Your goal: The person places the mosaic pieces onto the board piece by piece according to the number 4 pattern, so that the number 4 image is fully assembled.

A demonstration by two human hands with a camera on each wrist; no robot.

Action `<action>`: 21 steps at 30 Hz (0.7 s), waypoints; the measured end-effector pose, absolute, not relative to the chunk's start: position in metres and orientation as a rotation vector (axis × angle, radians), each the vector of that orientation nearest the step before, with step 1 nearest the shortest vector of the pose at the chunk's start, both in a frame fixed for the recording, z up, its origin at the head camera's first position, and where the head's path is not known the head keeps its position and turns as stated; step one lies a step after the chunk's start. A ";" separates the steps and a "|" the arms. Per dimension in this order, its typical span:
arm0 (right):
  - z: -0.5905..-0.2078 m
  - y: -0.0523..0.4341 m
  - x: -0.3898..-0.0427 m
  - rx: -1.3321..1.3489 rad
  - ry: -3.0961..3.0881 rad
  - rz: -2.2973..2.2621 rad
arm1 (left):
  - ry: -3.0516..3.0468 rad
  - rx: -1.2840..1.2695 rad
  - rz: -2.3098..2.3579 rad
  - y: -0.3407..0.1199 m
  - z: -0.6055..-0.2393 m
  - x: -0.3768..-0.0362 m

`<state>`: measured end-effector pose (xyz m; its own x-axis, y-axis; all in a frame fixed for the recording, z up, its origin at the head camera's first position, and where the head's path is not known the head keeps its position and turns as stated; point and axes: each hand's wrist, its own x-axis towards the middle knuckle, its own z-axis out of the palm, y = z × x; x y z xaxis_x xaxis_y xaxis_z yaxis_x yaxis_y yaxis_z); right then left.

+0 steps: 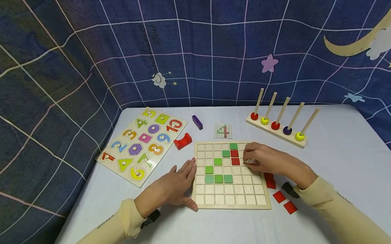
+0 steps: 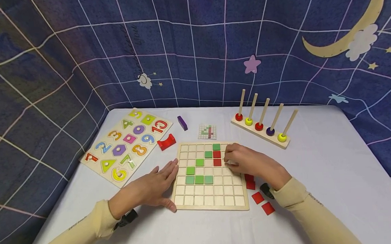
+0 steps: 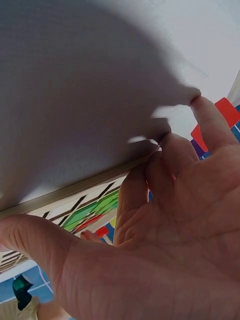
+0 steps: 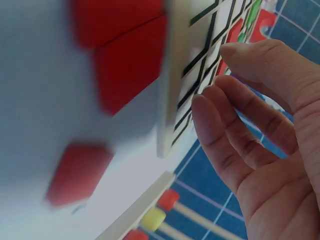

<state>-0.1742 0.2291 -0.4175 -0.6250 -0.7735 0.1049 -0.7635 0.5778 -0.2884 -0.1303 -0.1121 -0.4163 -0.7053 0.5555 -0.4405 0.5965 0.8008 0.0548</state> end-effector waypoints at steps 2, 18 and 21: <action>-0.416 0.237 -0.170 -1.310 2.771 -0.462 | 2.542 0.859 -0.128 -0.112 -0.416 -0.130; -0.416 0.268 -0.144 -1.135 2.679 -0.493 | 2.535 0.858 -0.110 -0.114 -0.414 -0.131; -0.416 0.269 -0.141 -1.129 2.705 -0.450 | 2.536 0.866 -0.109 -0.113 -0.414 -0.131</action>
